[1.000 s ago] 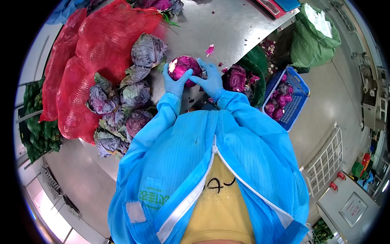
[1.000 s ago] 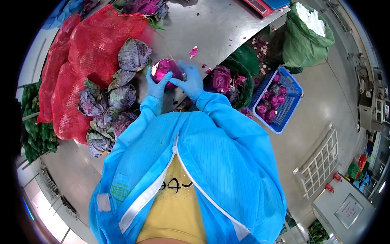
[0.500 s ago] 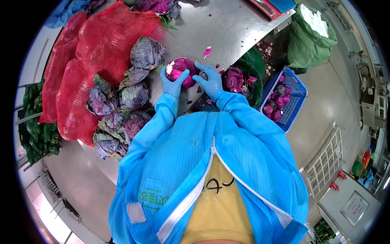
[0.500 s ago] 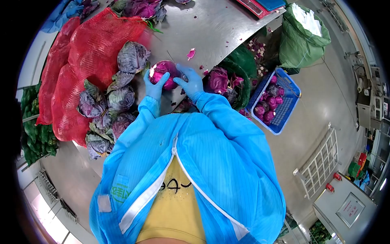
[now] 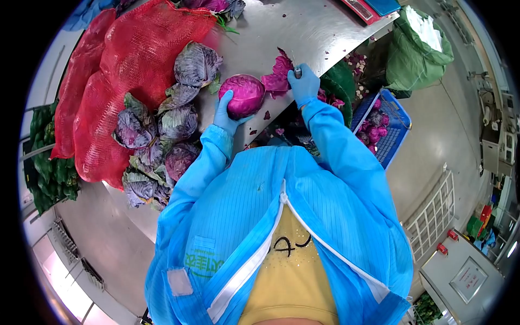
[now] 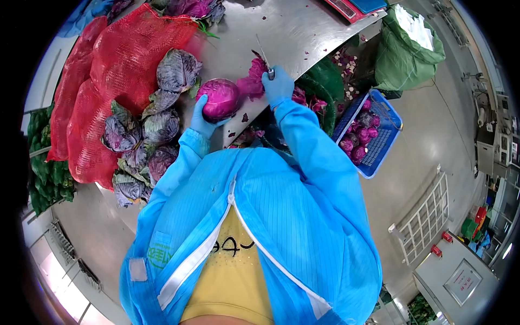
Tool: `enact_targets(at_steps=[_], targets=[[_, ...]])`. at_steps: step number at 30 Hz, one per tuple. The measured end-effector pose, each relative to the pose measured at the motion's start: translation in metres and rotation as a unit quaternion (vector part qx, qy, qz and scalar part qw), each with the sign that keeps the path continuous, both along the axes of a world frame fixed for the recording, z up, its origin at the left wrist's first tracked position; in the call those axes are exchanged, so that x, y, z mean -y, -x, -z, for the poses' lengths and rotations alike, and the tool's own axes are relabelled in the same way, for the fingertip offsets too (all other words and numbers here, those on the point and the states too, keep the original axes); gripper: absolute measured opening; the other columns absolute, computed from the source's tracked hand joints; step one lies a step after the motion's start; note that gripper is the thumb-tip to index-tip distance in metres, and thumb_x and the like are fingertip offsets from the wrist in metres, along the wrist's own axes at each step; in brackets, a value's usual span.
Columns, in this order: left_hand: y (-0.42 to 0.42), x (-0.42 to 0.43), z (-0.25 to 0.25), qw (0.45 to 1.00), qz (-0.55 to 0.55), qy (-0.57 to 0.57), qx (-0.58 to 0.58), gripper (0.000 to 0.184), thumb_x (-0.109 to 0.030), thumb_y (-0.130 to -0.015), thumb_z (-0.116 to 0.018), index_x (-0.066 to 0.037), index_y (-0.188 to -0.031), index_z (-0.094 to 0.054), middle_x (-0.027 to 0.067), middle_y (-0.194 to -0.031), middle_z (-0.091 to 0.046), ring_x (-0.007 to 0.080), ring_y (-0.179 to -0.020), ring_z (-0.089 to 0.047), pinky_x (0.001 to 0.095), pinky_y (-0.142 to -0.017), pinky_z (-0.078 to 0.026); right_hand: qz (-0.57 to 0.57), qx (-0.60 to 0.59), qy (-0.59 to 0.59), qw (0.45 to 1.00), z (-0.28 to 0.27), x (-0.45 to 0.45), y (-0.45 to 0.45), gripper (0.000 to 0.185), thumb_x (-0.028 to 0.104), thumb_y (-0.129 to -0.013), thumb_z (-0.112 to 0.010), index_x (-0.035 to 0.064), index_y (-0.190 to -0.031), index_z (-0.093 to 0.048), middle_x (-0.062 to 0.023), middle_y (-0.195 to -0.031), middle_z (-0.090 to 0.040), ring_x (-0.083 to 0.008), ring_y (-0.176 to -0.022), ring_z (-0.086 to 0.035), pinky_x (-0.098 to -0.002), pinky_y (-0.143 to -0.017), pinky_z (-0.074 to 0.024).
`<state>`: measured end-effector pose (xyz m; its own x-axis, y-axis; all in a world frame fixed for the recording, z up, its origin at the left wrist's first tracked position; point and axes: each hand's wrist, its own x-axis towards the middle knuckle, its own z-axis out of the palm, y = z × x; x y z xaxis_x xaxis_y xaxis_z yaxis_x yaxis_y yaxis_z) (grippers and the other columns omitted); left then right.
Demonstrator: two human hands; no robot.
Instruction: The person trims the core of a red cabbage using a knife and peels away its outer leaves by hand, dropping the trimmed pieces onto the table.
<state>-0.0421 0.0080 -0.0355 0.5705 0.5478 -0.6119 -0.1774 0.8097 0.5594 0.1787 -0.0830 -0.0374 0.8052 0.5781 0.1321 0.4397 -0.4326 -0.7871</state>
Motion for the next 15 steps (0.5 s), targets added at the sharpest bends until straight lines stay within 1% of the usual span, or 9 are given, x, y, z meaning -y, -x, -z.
enact_targets(at_steps=[1,3,7,8,9,10,12,13,15], targets=[[-0.003,0.004,-0.015,0.999,0.007,0.035,0.016,0.077,-0.047,-0.075,-0.065,-0.016,-0.138,-0.032,0.0145,-0.137,-0.040,0.0401,-0.121,-0.044,0.0649,-0.092,-0.039,-0.018,0.029,0.036,0.999,-0.001,-0.002,-0.007,0.023,0.026,-0.077,-0.066,0.0053,-0.082,-0.058,-0.0148,-0.071,-0.061,-0.0359,-0.067,-0.060,-0.0431,-0.061,-0.0477],[-0.003,0.007,-0.032,0.997,0.013,0.069,0.031,0.077,-0.046,-0.074,-0.064,-0.016,-0.138,-0.032,0.0146,-0.136,-0.041,0.0399,-0.121,-0.044,0.0651,-0.092,-0.039,-0.012,0.040,0.035,0.999,-0.001,-0.010,-0.014,0.023,0.027,-0.077,-0.065,0.0058,-0.082,-0.058,-0.0148,-0.071,-0.061,-0.0366,-0.068,-0.060,-0.0435,-0.062,-0.0475],[-0.001,0.005,-0.033,0.984,0.047,0.144,0.089,0.076,-0.045,-0.074,-0.062,-0.016,-0.138,-0.032,0.0155,-0.136,-0.041,0.0405,-0.121,-0.045,0.0655,-0.092,-0.039,0.038,0.056,0.053,0.996,0.005,-0.019,-0.035,0.026,0.032,-0.077,-0.067,0.0073,-0.082,-0.059,-0.0147,-0.072,-0.063,-0.0345,-0.069,-0.062,-0.0420,-0.063,-0.0489],[0.002,0.003,-0.030,0.984,0.048,0.145,0.088,0.076,-0.045,-0.074,-0.062,-0.016,-0.138,-0.032,0.0155,-0.136,-0.041,0.0405,-0.121,-0.045,0.0655,-0.092,-0.039,0.067,0.059,0.056,0.994,0.009,-0.018,-0.042,0.025,0.031,-0.077,-0.067,0.0080,-0.082,-0.060,-0.0134,-0.072,-0.064,-0.0340,-0.070,-0.063,-0.0413,-0.063,-0.0497],[0.005,0.002,-0.024,0.985,0.061,0.126,0.099,0.075,-0.044,-0.075,-0.062,-0.015,-0.138,-0.033,0.0156,-0.135,-0.042,0.0404,-0.120,-0.046,0.0645,-0.092,-0.040,0.057,0.009,0.090,0.994,0.002,-0.014,-0.045,0.030,0.033,-0.076,-0.069,0.0076,-0.091,-0.063,-0.0133,-0.083,-0.066,-0.0299,-0.076,-0.065,-0.0388,-0.068,-0.0504],[0.008,0.001,-0.018,0.985,0.074,0.108,0.110,0.073,-0.043,-0.076,-0.061,-0.014,-0.137,-0.033,0.0157,-0.135,-0.043,0.0402,-0.119,-0.047,0.0635,-0.091,-0.041,0.057,0.009,0.090,0.994,-0.002,-0.012,-0.042,0.030,0.033,-0.076,-0.069,0.0076,-0.091,-0.063,-0.0133,-0.083,-0.066,-0.0299,-0.076,-0.065,-0.0388,-0.068,-0.0504],[0.010,-0.005,-0.006,0.991,0.077,0.071,0.084,0.072,-0.040,-0.077,-0.062,-0.012,-0.137,-0.033,0.0153,-0.133,-0.045,0.0383,-0.118,-0.048,0.0601,-0.091,-0.044,-0.012,0.047,-0.050,0.998,-0.013,-0.002,-0.027,0.042,0.035,-0.075,-0.071,0.0063,-0.105,-0.062,-0.0130,-0.099,-0.064,-0.0254,-0.086,-0.063,-0.0356,-0.074,-0.0491],[0.010,-0.008,-0.001,0.995,0.080,0.032,0.057,0.071,-0.038,-0.077,-0.062,-0.011,-0.137,-0.034,0.0148,-0.132,-0.047,0.0364,-0.117,-0.050,0.0567,-0.090,-0.046,-0.057,-0.006,-0.062,0.996,-0.035,0.005,-0.011,0.062,0.040,-0.073,-0.072,0.0008,-0.117,-0.054,-0.0159,-0.110,-0.057,-0.0274,-0.095,-0.058,-0.0358,-0.081,-0.0469],[0.007,-0.011,0.005,0.996,0.067,0.014,0.049,0.067,-0.034,-0.076,-0.065,-0.012,-0.133,-0.037,0.0127,-0.130,-0.047,0.0334,-0.115,-0.051,0.0536,-0.090,-0.047,-0.184,-0.066,-0.042,0.980,-0.040,0.017,0.011,0.061,0.034,-0.072,-0.072,0.0050,-0.121,-0.053,-0.0140,-0.108,-0.056,-0.0272,-0.093,-0.057,-0.0342,-0.082,-0.0469]])
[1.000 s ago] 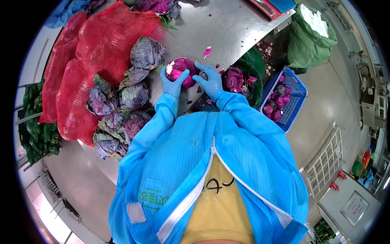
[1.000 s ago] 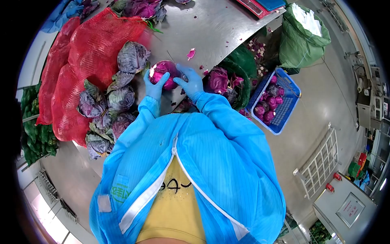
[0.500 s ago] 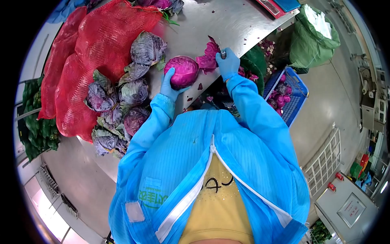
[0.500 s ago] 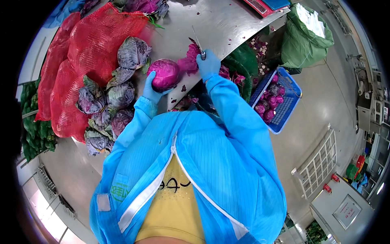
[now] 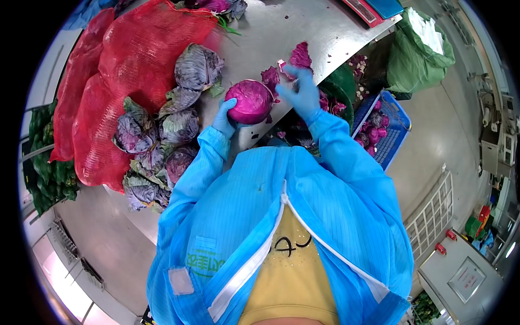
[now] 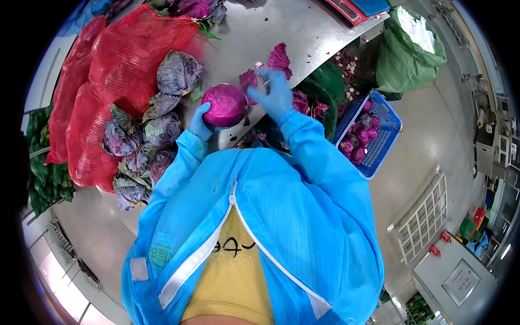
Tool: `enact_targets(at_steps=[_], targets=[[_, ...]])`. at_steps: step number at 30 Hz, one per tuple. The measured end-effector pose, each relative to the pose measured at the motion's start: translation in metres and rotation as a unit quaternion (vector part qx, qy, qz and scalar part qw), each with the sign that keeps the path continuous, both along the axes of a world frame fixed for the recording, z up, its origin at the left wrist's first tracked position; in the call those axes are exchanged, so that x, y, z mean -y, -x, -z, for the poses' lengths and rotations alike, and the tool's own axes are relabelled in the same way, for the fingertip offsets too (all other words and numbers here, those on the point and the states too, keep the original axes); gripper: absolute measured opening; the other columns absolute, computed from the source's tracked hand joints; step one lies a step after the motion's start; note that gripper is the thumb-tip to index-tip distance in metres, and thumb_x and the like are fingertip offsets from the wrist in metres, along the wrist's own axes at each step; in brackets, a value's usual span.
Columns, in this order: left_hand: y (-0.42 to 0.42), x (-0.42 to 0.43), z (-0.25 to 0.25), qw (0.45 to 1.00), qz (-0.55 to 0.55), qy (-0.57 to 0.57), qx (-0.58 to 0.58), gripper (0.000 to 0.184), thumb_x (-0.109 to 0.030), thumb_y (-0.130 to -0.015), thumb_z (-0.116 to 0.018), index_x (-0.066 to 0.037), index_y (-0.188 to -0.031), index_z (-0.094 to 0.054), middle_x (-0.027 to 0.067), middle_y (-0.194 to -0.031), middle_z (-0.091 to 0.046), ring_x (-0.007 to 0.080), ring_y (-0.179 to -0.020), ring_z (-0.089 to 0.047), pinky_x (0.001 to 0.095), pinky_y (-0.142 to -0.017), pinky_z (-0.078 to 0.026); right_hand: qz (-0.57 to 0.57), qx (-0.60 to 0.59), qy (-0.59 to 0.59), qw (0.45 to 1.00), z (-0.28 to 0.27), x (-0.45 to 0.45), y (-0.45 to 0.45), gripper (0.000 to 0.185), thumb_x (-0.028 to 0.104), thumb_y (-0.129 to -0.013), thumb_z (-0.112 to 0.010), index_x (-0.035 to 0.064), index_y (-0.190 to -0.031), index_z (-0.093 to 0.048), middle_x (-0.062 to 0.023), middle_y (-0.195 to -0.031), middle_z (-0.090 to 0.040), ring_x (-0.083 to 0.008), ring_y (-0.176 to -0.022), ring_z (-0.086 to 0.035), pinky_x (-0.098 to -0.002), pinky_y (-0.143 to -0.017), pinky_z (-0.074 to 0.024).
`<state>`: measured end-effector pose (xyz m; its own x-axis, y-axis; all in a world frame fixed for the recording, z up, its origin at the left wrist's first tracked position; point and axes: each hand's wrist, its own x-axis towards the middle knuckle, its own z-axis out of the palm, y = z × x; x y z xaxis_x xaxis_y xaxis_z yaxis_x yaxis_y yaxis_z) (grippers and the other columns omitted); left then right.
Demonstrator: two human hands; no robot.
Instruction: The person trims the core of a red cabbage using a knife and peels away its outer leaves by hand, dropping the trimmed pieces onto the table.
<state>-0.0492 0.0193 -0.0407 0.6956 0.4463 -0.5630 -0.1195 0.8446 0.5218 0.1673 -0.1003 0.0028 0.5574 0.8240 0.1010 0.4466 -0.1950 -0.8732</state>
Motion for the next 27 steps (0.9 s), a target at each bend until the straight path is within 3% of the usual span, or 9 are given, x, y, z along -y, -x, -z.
enact_targets(at_steps=[3,5,7,13,16,19,21,22,27], targets=[[0.001,-0.002,0.007,0.999,-0.018,-0.032,-0.010,0.062,-0.029,-0.073,-0.068,-0.013,-0.126,-0.040,0.0102,-0.126,-0.047,0.0293,-0.113,-0.051,0.0493,-0.090,-0.047,-0.094,-0.016,0.097,0.991,0.014,0.011,0.024,0.055,0.027,-0.071,-0.067,0.0076,-0.121,-0.054,-0.0151,-0.110,-0.057,-0.0269,-0.095,-0.059,-0.0344,-0.082,-0.0475],[-0.002,-0.003,0.011,0.999,-0.026,-0.047,-0.007,0.060,-0.028,-0.073,-0.069,-0.012,-0.124,-0.042,0.0098,-0.124,-0.048,0.0282,-0.113,-0.050,0.0480,-0.090,-0.047,-0.078,-0.070,0.051,0.993,0.026,0.008,0.028,0.053,0.025,-0.070,-0.065,0.0078,-0.119,-0.055,-0.0154,-0.108,-0.061,-0.0283,-0.095,-0.061,-0.0362,-0.082,-0.0484],[0.003,0.000,0.011,0.998,-0.031,-0.055,-0.012,0.059,-0.025,-0.071,-0.068,-0.011,-0.123,-0.042,0.0096,-0.123,-0.048,0.0267,-0.116,-0.047,0.0450,-0.095,-0.043,-0.073,0.027,0.064,0.995,0.018,0.008,0.032,0.048,0.023,-0.072,-0.064,0.0104,-0.117,-0.056,-0.0135,-0.100,-0.064,-0.0290,-0.092,-0.063,-0.0372,-0.079,-0.0497],[0.001,0.000,0.000,0.984,-0.001,-0.174,0.021,0.070,-0.018,-0.062,-0.067,-0.009,-0.127,-0.043,0.0101,-0.125,-0.050,0.0264,-0.118,-0.046,0.0380,-0.102,-0.036,0.035,0.045,0.063,0.996,0.029,0.000,0.019,0.019,0.020,-0.075,-0.065,0.0126,-0.092,-0.061,-0.0095,-0.076,-0.062,-0.0270,-0.073,-0.063,-0.0370,-0.063,-0.0489],[0.000,-0.010,-0.004,0.977,0.008,-0.206,0.055,0.076,-0.015,-0.057,-0.066,-0.009,-0.129,-0.044,0.0110,-0.127,-0.049,0.0261,-0.120,-0.045,0.0365,-0.105,-0.033,0.104,-0.004,0.134,0.986,0.028,-0.018,-0.013,0.022,0.025,-0.077,-0.067,0.0123,-0.094,-0.063,-0.0105,-0.081,-0.063,-0.0267,-0.073,-0.063,-0.0356,-0.066,-0.0499],[-0.002,-0.014,-0.007,0.973,0.011,-0.229,0.029,0.079,-0.013,-0.054,-0.066,-0.009,-0.130,-0.044,0.0112,-0.129,-0.048,0.0260,-0.121,-0.045,0.0363,-0.106,-0.032,0.097,-0.034,0.054,0.993,0.027,-0.026,-0.023,0.041,0.034,-0.076,-0.071,0.0113,-0.108,-0.062,-0.0133,-0.099,-0.063,-0.0256,-0.086,-0.062,-0.0330,-0.074,-0.0498],[-0.004,-0.015,-0.004,0.969,0.003,-0.247,0.017,0.079,-0.012,-0.054,-0.066,-0.009,-0.130,-0.045,0.0111,-0.129,-0.048,0.0262,-0.121,-0.044,0.0364,-0.106,-0.032,-0.075,0.036,-0.040,0.996,0.018,-0.021,-0.011,0.060,0.033,-0.073,-0.076,0.0138,-0.126,-0.054,-0.0073,-0.115,-0.058,-0.0158,-0.100,-0.057,-0.0288,-0.078,-0.0472],[-0.004,-0.014,-0.004,0.964,-0.005,-0.264,0.004,0.080,-0.011,-0.054,-0.066,-0.009,-0.130,-0.045,0.0111,-0.129,-0.048,0.0264,-0.121,-0.044,0.0365,-0.106,-0.032,-0.145,-0.086,0.003,0.986,0.020,-0.016,-0.006,0.071,0.029,-0.069,-0.080,0.0127,-0.130,-0.050,-0.0068,-0.132,-0.047,-0.0164,-0.116,-0.047,-0.0301,-0.091,-0.0426],[-0.002,-0.012,-0.007,0.960,0.016,-0.278,-0.024,0.078,-0.011,-0.058,-0.068,-0.008,-0.132,-0.042,0.0122,-0.134,-0.041,0.0265,-0.123,-0.042,0.0358,-0.106,-0.032,-0.232,-0.217,0.043,0.947,0.046,-0.012,-0.002,0.074,0.025,-0.066,-0.081,0.0076,-0.131,-0.049,-0.0084,-0.129,-0.053,-0.0185,-0.115,-0.051,-0.0318,-0.099,-0.0384]])
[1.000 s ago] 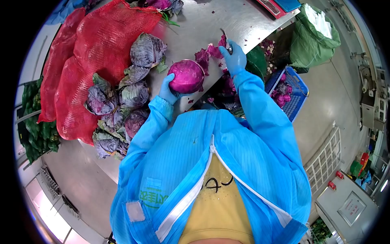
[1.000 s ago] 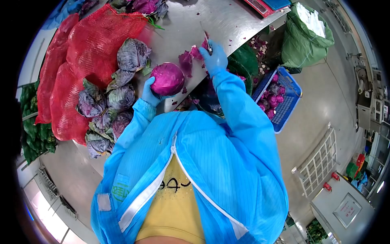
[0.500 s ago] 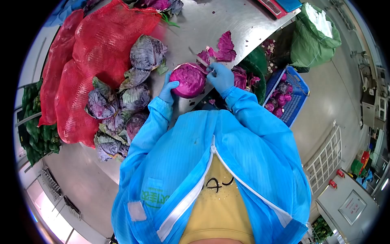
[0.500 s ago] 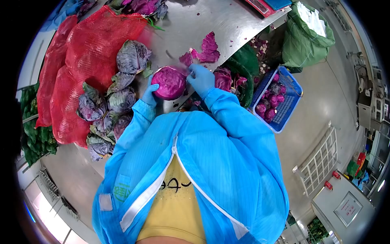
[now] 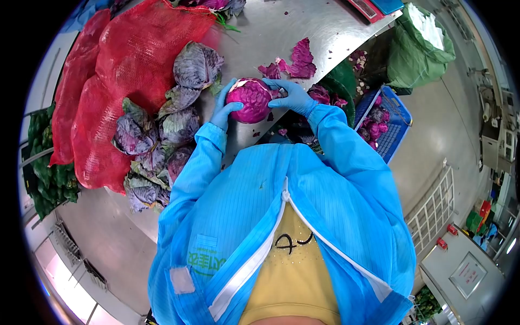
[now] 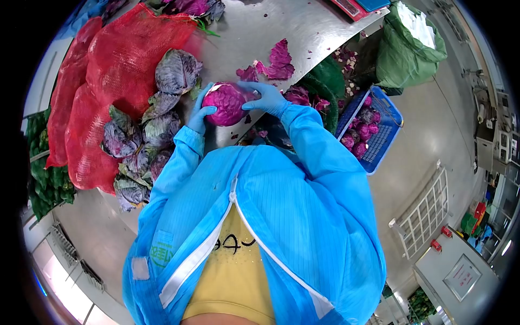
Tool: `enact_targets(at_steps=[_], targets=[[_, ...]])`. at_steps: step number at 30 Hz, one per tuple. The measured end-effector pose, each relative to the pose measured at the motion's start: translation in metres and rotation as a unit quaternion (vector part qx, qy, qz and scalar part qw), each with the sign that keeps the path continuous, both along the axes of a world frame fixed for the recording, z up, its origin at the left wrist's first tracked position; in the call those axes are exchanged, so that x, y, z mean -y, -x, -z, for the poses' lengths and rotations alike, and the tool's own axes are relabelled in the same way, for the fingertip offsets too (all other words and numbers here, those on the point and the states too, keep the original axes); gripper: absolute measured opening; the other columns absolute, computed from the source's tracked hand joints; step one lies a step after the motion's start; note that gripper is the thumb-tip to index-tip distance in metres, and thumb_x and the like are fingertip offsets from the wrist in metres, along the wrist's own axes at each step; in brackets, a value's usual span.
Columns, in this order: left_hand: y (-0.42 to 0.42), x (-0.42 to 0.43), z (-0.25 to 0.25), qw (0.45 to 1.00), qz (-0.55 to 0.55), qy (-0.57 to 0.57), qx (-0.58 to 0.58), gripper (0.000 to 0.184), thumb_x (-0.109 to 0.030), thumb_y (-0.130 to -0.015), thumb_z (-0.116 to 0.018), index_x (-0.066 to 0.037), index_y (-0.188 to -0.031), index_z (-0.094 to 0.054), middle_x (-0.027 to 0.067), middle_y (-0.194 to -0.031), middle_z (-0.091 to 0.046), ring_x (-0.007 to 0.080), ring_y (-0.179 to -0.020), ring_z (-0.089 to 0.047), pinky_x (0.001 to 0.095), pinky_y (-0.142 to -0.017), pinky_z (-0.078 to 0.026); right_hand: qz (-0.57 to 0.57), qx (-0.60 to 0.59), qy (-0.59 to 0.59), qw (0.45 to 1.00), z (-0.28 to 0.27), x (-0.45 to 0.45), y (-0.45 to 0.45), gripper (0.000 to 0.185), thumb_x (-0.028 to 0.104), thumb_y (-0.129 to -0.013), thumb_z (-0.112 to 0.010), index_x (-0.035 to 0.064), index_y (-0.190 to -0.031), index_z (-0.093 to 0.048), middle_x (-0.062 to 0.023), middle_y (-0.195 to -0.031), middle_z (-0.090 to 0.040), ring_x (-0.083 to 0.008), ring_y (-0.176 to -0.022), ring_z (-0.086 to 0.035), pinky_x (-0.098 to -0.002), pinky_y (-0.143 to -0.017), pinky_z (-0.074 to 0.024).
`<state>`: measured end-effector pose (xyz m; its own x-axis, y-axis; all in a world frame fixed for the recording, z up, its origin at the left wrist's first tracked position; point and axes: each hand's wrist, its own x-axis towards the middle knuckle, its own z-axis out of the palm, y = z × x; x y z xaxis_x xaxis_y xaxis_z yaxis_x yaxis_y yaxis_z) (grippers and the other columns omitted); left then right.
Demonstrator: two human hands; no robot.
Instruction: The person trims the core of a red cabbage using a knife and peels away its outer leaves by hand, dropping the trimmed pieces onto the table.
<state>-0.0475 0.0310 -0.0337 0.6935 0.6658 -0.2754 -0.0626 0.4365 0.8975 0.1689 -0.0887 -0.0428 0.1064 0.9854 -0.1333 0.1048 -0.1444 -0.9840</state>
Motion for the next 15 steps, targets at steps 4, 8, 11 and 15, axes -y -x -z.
enact_targets(at_steps=[4,8,11,15], targets=[[0.005,0.016,0.006,0.995,-0.103,-0.004,-0.017,0.083,-0.019,-0.067,-0.073,-0.002,-0.136,-0.030,0.0167,-0.136,-0.034,0.0261,-0.125,-0.039,0.0355,-0.106,-0.032,0.011,0.019,0.028,0.999,-0.012,0.005,0.009,0.072,0.019,-0.069,-0.080,0.0034,-0.131,-0.047,-0.0081,-0.128,-0.054,-0.0173,-0.117,-0.051,-0.0310,-0.103,-0.0360],[-0.006,0.023,-0.001,0.950,-0.112,-0.181,-0.229,0.103,-0.035,-0.058,-0.086,0.003,-0.134,-0.028,0.0186,-0.128,-0.043,0.0267,-0.117,-0.047,0.0351,-0.099,-0.040,0.029,0.121,0.023,0.992,-0.023,0.009,0.023,0.071,0.021,-0.071,-0.078,0.0015,-0.131,-0.046,-0.0097,-0.129,-0.054,-0.0158,-0.116,-0.052,-0.0297,-0.099,-0.0398],[-0.013,0.022,-0.014,0.949,-0.125,-0.164,-0.238,0.104,-0.035,-0.051,-0.090,0.003,-0.130,-0.032,0.0175,-0.123,-0.048,0.0259,-0.112,-0.051,0.0338,-0.095,-0.044,0.039,0.184,-0.007,0.982,-0.015,0.013,0.026,0.063,0.023,-0.075,-0.073,0.0075,-0.131,-0.048,-0.0115,-0.119,-0.060,-0.0182,-0.104,-0.060,-0.0296,-0.089,-0.0461],[-0.013,0.022,-0.007,0.944,-0.113,-0.181,-0.250,0.099,-0.033,-0.052,-0.090,0.002,-0.127,-0.035,0.0163,-0.121,-0.049,0.0251,-0.109,-0.053,0.0334,-0.094,-0.044,0.135,0.349,-0.040,0.927,-0.024,0.017,0.047,0.032,0.028,-0.075,-0.066,0.0148,-0.104,-0.063,-0.0067,-0.089,-0.065,-0.0256,-0.076,-0.064,-0.0364,-0.066,-0.0506]])
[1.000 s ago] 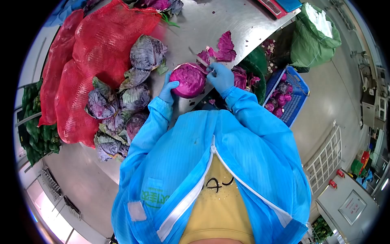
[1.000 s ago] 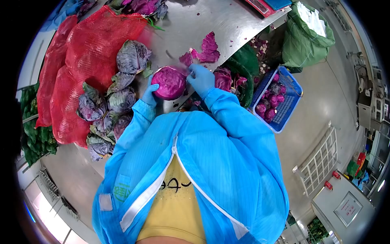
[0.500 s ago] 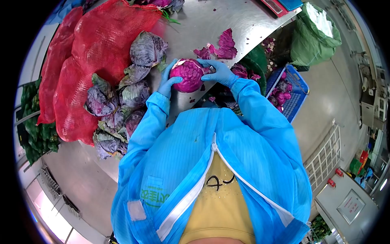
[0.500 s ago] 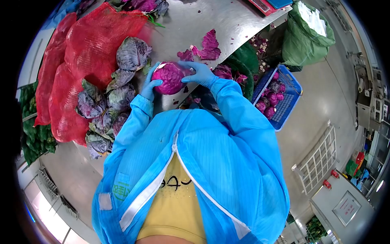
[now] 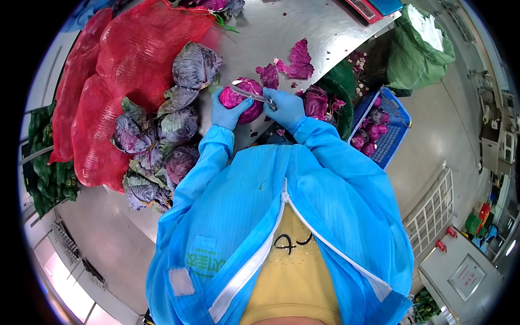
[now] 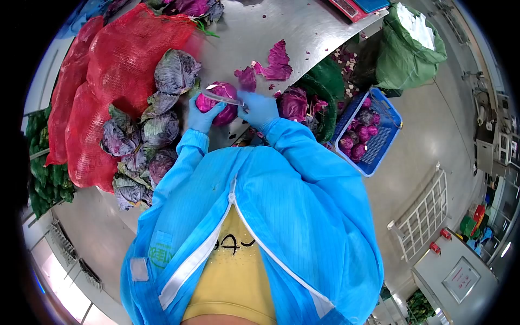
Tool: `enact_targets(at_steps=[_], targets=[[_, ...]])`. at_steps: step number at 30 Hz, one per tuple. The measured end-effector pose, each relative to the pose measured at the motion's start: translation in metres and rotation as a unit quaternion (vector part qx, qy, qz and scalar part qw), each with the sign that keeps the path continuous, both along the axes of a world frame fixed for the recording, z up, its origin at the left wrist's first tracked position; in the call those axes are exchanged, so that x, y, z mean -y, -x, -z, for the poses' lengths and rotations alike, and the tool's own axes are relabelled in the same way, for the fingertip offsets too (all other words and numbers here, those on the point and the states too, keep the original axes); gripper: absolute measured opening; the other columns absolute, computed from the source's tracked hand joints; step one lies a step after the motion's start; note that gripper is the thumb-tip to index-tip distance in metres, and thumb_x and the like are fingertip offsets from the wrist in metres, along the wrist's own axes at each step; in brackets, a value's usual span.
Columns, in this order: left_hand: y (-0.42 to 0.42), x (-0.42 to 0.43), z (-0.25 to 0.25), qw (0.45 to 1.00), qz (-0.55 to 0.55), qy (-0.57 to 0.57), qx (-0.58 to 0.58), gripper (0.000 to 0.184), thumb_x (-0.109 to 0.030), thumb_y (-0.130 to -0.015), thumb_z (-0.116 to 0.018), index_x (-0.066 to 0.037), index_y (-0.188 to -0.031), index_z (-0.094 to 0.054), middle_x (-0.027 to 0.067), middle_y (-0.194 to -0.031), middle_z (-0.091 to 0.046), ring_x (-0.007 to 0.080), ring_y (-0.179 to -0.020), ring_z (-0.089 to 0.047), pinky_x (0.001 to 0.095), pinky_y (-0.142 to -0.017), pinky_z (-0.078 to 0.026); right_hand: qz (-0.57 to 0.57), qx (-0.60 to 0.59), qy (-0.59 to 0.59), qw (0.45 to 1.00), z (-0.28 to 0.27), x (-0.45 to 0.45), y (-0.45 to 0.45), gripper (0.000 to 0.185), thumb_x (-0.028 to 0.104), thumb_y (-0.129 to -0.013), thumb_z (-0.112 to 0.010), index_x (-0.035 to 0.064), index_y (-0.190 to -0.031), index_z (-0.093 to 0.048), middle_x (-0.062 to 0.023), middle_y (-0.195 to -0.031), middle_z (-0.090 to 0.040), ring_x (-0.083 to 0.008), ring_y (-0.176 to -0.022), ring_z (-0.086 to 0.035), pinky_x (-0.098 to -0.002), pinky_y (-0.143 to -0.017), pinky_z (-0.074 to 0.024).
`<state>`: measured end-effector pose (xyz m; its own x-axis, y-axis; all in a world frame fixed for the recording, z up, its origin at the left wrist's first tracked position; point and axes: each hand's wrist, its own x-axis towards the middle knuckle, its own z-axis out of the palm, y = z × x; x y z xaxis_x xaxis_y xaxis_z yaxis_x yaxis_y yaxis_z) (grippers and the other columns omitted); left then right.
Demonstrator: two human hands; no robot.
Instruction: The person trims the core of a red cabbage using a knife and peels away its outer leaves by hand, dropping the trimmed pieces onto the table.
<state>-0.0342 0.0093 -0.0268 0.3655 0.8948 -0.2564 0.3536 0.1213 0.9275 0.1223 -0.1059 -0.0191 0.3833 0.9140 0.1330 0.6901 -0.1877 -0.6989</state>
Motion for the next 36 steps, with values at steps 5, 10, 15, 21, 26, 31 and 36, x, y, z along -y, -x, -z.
enact_targets(at_steps=[5,10,15,21,26,31,36], targets=[[0.003,0.003,-0.013,0.999,0.017,0.017,0.027,0.101,-0.032,-0.052,-0.090,0.001,-0.129,-0.034,0.0155,-0.122,-0.048,0.0244,-0.110,-0.051,0.0333,-0.095,-0.044,0.108,-0.026,-0.007,0.994,-0.009,-0.014,-0.008,0.016,0.024,-0.074,-0.064,0.0111,-0.082,-0.058,-0.0093,-0.079,-0.063,-0.0287,-0.072,-0.062,-0.0388,-0.062,-0.0490],[0.013,0.003,-0.005,0.997,0.063,-0.018,0.029,0.102,-0.032,-0.052,-0.090,0.002,-0.130,-0.033,0.0155,-0.123,-0.047,0.0240,-0.113,-0.049,0.0330,-0.097,-0.043,0.166,-0.041,0.052,0.984,-0.015,-0.036,-0.082,0.046,0.034,-0.075,-0.069,0.0080,-0.111,-0.061,-0.0133,-0.101,-0.064,-0.0293,-0.089,-0.062,-0.0378,-0.077,-0.0489],[0.012,-0.001,-0.006,0.998,0.049,0.019,0.039,0.103,-0.032,-0.052,-0.089,0.001,-0.131,-0.032,0.0157,-0.124,-0.047,0.0245,-0.114,-0.049,0.0331,-0.098,-0.042,-0.034,-0.148,0.053,0.987,-0.017,-0.025,-0.039,0.070,0.046,-0.070,-0.075,0.0089,-0.125,-0.054,-0.0118,-0.114,-0.060,-0.0246,-0.101,-0.059,-0.0342,-0.086,-0.0464],[0.011,0.000,-0.012,0.997,0.075,-0.010,0.017,0.102,-0.033,-0.053,-0.089,0.000,-0.131,-0.033,0.0158,-0.124,-0.047,0.0252,-0.114,-0.049,0.0334,-0.097,-0.042,-0.066,-0.169,0.060,0.982,-0.010,-0.024,-0.023,0.071,0.046,-0.067,-0.076,0.0050,-0.122,-0.056,-0.0119,-0.109,-0.063,-0.0209,-0.098,-0.060,-0.0314,-0.088,-0.0460],[0.008,0.002,-0.006,0.997,0.072,-0.017,0.019,0.101,-0.033,-0.053,-0.089,0.000,-0.131,-0.033,0.0155,-0.123,-0.047,0.0251,-0.113,-0.050,0.0332,-0.097,-0.043,-0.067,-0.173,0.091,0.978,-0.014,-0.021,-0.026,0.069,0.047,-0.069,-0.072,0.0090,-0.124,-0.055,-0.0126,-0.109,-0.064,-0.0227,-0.097,-0.062,-0.0332,-0.087,-0.0471],[0.005,0.003,0.001,0.996,0.080,-0.035,0.026,0.101,-0.034,-0.052,-0.089,0.001,-0.130,-0.034,0.0167,-0.125,-0.046,0.0265,-0.114,-0.049,0.0344,-0.097,-0.042,-0.064,-0.118,0.085,0.987,-0.018,-0.017,-0.020,0.057,0.042,-0.073,-0.066,0.0122,-0.121,-0.057,-0.0126,-0.102,-0.065,-0.0267,-0.090,-0.064,-0.0369,-0.080,-0.0505],[0.001,0.009,-0.015,0.983,0.110,-0.130,-0.062,0.106,-0.040,-0.050,-0.088,0.001,-0.132,-0.034,0.0188,-0.124,-0.044,0.0300,-0.116,-0.046,0.0365,-0.100,-0.038,0.029,0.080,0.068,0.994,-0.009,-0.016,-0.026,0.020,0.022,-0.074,-0.063,0.0102,-0.089,-0.059,-0.0079,-0.080,-0.063,-0.0282,-0.073,-0.063,-0.0400,-0.062,-0.0495]])
